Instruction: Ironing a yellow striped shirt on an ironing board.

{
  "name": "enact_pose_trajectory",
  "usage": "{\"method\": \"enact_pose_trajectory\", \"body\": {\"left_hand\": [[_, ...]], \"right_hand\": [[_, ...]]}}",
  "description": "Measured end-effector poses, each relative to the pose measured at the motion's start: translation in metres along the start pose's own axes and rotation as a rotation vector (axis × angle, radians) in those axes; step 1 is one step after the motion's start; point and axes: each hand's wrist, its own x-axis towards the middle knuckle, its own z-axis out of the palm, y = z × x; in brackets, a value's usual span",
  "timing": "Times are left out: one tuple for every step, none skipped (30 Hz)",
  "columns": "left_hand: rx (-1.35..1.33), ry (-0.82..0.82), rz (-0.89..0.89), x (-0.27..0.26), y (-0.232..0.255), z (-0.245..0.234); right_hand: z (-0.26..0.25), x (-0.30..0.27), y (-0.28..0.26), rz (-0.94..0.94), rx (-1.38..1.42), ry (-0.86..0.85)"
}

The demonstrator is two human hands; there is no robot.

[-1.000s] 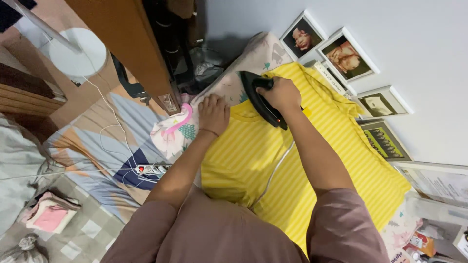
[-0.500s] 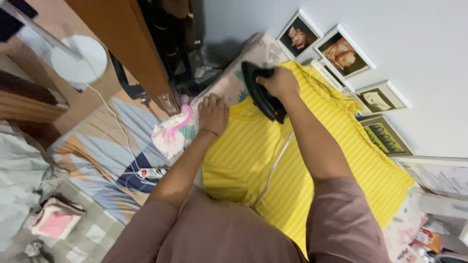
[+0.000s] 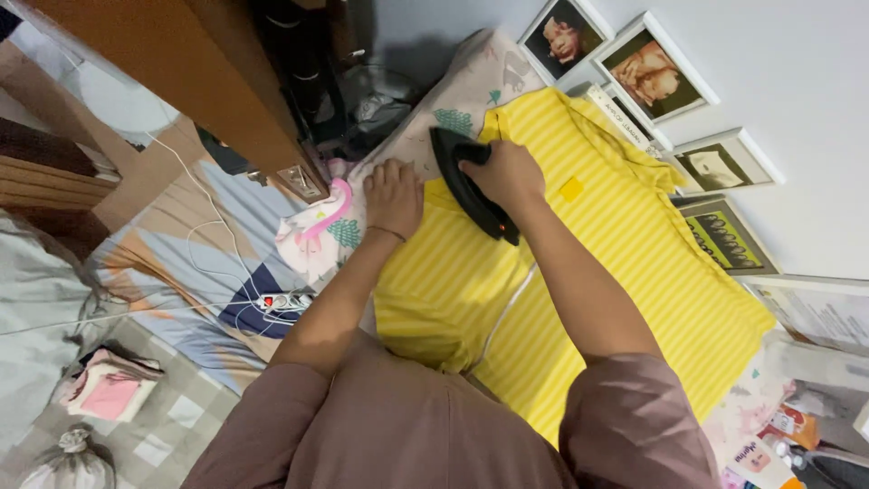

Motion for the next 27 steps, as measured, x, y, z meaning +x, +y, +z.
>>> {"method": "enact_pose_trajectory", "body": {"left_hand": [[0.004,0.002,0.001,0.002,-0.001,0.000],[0.019,0.026,0.005,0.005,-0.001,0.000],[0.033,0.051,0.008,0.007,-0.001,0.000],[0.030,0.046,0.009,0.008,0.001,-0.002],[0.031,0.029,0.005,0.007,0.003,-0.003],[0.032,0.017,-0.002,0.006,0.006,-0.006],[0.030,0.016,-0.003,-0.002,0.010,-0.010],[-0.034,0.014,-0.020,-0.002,0.010,-0.017],[-0.098,0.011,-0.036,-0.001,0.010,-0.025],[-0.095,0.027,-0.027,-0.011,0.013,-0.036],[-0.137,0.065,-0.067,-0.021,0.015,-0.046],[-0.179,0.091,-0.117,-0.038,0.018,-0.056],[-0.176,0.094,-0.117,-0.055,0.023,-0.066],[-0.186,0.067,-0.186,-0.079,0.027,-0.077],[-0.194,0.041,-0.254,-0.103,0.032,-0.087],[-0.190,0.039,-0.257,-0.125,0.029,-0.080],[-0.236,0.026,-0.294,-0.148,0.026,-0.073],[-0.284,0.017,-0.328,-0.168,0.023,-0.066],[-0.280,0.019,-0.328,-0.168,0.021,-0.061],[-0.381,0.045,-0.363,-0.175,0.021,-0.057],[-0.480,0.072,-0.398,-0.183,0.021,-0.053],[-0.481,0.068,-0.400,-0.187,0.017,-0.043],[-0.545,0.051,-0.434,-0.191,0.013,-0.034],[-0.606,0.035,-0.467,-0.193,0.007,-0.026],[-0.603,0.033,-0.467,-0.196,0.006,-0.028],[-0.589,0.004,-0.483,-0.198,0.006,-0.028],[-0.575,-0.024,-0.499,-0.201,0.006,-0.028]], "right_hand": [[0.001,-0.002,-0.001,-0.003,0.004,0.002],[0.000,-0.003,-0.002,-0.002,-0.011,0.011],[0.000,-0.005,-0.003,-0.001,-0.025,0.020],[-0.001,-0.001,-0.004,0.005,-0.026,0.017],[-0.001,0.002,-0.003,0.045,-0.023,0.021],[-0.003,0.005,-0.004,0.080,-0.022,0.027],[-0.002,0.002,0.001,0.081,-0.025,0.026],[-0.004,0.005,0.001,0.062,0.023,0.062],[-0.007,0.008,0.001,0.041,0.072,0.098],[-0.018,-0.007,-0.003,0.034,0.073,0.115],[-0.027,-0.021,-0.007,-0.001,0.011,0.034],[-0.033,-0.039,-0.011,-0.032,-0.050,-0.063],[-0.030,-0.046,-0.011,-0.036,-0.049,-0.062],[-0.022,-0.058,-0.011,-0.098,-0.091,-0.096],[-0.013,-0.071,-0.011,-0.160,-0.132,-0.129],[-0.006,-0.073,-0.013,-0.161,-0.128,-0.134],[0.001,-0.076,-0.015,-0.196,-0.164,-0.166],[0.007,-0.077,-0.017,-0.231,-0.202,-0.193],[0.007,-0.070,-0.020,-0.234,-0.200,-0.192],[0.010,-0.067,-0.022,-0.199,-0.195,-0.183],[0.013,-0.064,-0.024,-0.164,-0.191,-0.175],[0.015,-0.066,-0.022,-0.161,-0.191,-0.178],[0.017,-0.067,-0.021,-0.160,-0.174,-0.153],[0.018,-0.066,-0.022,-0.161,-0.154,-0.125],[0.019,-0.070,-0.023,-0.159,-0.152,-0.126],[0.019,-0.074,-0.023,-0.185,-0.165,-0.147],[0.018,-0.077,-0.023,-0.211,-0.178,-0.169]]}}
